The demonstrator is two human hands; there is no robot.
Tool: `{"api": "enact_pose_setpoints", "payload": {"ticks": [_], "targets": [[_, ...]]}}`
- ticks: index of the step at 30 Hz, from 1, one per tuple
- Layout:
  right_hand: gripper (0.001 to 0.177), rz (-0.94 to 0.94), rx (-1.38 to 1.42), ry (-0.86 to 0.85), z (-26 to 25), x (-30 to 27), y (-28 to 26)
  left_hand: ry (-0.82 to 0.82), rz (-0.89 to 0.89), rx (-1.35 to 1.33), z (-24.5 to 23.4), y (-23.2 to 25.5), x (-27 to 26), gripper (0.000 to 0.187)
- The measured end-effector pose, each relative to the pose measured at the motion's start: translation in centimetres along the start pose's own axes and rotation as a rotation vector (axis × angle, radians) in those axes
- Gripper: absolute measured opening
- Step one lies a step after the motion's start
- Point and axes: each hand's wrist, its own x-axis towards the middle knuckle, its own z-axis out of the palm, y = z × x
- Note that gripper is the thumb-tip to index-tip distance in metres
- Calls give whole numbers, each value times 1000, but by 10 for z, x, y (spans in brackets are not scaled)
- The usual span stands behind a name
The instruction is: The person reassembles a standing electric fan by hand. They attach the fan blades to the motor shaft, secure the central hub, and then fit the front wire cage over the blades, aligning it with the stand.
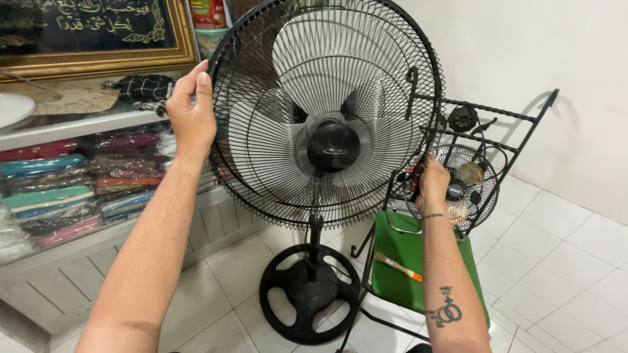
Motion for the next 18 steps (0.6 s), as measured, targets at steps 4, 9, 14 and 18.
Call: {"api": "enact_pose_setpoints", "payload": {"ticks": [4,9,14,18], "targets": [[28,-112,-13,51,-1,2,10,-10,83,13,0,-11,-3,36],[37,-154,-162,117,-6,3,19,-12,114,26,2,-22,-5,36],[49,-208,-272,168,-6,-1,13,-18,150,24,4,-26,-6,36],[40,-132,-296,111,1,-10,-6,-23,138,-6,4,-28,-4,36]]}}
